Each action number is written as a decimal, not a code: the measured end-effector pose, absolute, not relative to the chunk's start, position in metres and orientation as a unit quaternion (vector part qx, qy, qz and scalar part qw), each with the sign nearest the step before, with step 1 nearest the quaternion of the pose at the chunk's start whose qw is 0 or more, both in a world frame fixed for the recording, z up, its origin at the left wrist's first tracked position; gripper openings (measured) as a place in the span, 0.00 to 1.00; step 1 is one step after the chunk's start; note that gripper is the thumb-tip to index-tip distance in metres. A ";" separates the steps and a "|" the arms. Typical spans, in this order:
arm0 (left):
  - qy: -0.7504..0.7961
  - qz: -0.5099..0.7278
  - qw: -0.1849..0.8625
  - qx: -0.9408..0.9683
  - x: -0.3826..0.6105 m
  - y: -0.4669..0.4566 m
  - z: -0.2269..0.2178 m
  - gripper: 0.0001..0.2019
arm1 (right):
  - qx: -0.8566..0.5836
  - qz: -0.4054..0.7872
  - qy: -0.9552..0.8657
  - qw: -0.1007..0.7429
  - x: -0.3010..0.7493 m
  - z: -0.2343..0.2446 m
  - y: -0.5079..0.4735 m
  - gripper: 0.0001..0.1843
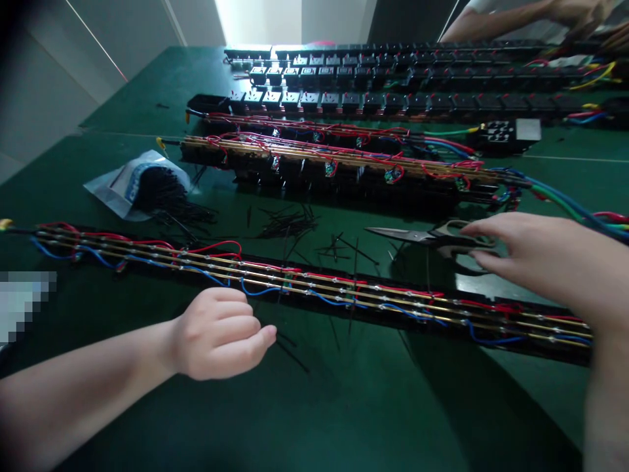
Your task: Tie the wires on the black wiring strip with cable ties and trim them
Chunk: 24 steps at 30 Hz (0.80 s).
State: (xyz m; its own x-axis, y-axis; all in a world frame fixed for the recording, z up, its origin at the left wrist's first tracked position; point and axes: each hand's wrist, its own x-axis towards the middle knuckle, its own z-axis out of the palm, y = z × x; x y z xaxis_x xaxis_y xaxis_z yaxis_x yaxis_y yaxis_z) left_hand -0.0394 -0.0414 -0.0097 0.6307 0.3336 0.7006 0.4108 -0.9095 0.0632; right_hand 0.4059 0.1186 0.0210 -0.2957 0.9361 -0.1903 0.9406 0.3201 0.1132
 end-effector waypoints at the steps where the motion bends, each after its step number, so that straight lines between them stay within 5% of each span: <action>1: -0.206 -0.376 0.049 -0.902 -0.040 -0.042 -0.010 0.06 | 0.582 -0.024 0.805 0.117 0.399 0.022 0.115 0.25; 18: -0.212 -0.372 0.040 -0.903 -0.039 -0.043 -0.009 0.05 | 0.606 0.041 0.790 0.087 0.374 0.030 0.104 0.13; 21: -0.214 -0.371 0.035 -0.903 -0.039 -0.043 -0.009 0.06 | 0.639 0.037 0.764 0.088 0.376 0.043 0.098 0.17; 24: -0.212 -0.368 0.025 -0.905 -0.039 -0.045 -0.010 0.06 | 0.662 -0.024 0.743 0.093 0.381 0.055 0.089 0.31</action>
State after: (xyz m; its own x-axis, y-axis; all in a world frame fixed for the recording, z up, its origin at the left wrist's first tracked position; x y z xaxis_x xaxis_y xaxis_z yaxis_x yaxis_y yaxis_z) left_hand -0.0388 -0.0449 -0.0097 0.6390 0.3652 0.6769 0.4016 -0.9090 0.1114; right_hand 0.3809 0.0892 0.0547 -0.1055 0.9800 -0.1689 0.9887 0.1216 0.0878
